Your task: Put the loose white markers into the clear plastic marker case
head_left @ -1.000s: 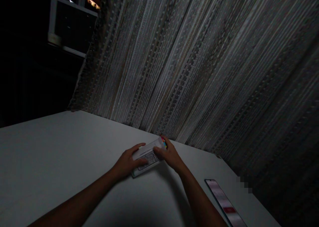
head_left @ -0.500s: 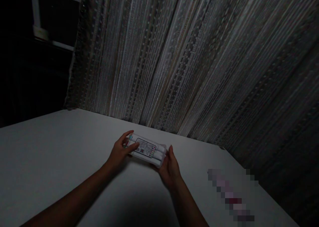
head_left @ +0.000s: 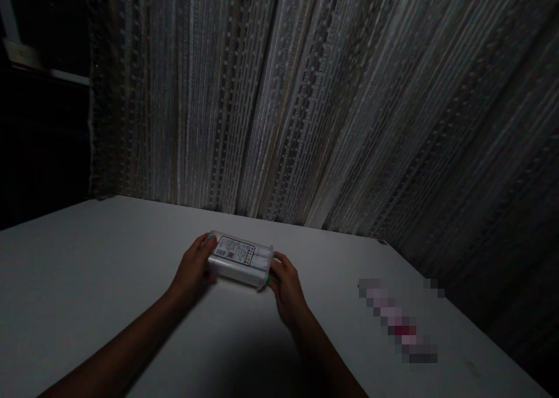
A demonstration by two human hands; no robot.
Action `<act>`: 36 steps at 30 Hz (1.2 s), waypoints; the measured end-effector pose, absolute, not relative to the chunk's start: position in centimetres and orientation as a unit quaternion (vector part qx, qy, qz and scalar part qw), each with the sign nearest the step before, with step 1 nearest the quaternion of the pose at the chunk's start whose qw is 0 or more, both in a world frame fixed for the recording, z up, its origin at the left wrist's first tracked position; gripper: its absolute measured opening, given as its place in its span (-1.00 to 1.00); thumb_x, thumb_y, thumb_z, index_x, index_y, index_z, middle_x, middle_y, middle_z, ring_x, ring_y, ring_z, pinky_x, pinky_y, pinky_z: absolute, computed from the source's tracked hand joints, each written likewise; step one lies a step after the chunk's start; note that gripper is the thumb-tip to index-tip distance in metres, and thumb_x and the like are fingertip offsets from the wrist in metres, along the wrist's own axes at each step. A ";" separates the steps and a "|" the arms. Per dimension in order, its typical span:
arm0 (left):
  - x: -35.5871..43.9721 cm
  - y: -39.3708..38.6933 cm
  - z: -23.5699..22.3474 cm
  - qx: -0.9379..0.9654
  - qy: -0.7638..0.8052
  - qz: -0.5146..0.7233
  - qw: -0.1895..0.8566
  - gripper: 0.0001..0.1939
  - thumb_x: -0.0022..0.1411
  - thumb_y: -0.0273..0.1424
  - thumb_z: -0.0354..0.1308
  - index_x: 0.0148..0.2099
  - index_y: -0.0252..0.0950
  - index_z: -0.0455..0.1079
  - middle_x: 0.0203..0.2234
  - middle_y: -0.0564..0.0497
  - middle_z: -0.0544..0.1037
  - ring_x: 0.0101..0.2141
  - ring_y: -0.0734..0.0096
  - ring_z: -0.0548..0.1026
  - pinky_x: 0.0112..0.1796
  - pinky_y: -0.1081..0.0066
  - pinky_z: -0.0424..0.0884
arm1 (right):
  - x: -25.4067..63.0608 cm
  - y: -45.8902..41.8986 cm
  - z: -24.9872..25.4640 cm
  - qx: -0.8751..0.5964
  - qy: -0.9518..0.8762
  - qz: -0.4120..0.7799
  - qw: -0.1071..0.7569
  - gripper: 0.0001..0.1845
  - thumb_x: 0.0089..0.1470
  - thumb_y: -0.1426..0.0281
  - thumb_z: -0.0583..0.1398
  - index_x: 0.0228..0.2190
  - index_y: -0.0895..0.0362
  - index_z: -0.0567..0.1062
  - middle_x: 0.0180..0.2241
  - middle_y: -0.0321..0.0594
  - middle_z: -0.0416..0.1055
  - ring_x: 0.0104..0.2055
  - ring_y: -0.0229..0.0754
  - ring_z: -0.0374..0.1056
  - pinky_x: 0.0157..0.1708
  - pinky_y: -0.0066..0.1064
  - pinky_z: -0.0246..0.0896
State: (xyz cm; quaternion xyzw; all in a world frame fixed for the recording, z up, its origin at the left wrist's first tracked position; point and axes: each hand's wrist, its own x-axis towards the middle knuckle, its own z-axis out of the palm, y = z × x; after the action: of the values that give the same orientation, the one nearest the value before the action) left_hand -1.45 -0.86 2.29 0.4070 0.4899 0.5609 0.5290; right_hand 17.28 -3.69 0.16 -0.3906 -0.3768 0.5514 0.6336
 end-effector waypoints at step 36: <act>2.2 -4.7 1.7 0.318 0.280 0.244 0.872 -0.15 -0.22 0.30 -0.08 -0.16 -0.37 0.30 -0.30 -0.07 0.46 -0.40 0.39 0.53 -0.46 0.50 0.49 | 14.5 -4.0 1.4 -0.340 -0.403 0.523 0.669 -0.61 -0.35 0.39 0.40 -0.37 0.16 0.47 -0.42 -0.28 0.53 -0.40 -0.20 0.43 -0.35 -0.37 0.34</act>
State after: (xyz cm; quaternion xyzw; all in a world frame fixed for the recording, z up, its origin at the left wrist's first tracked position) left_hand 2.23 -4.67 1.70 0.3182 0.2798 0.2441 0.8723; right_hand 14.51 -4.01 1.36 -0.3401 -0.4033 0.5234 0.6691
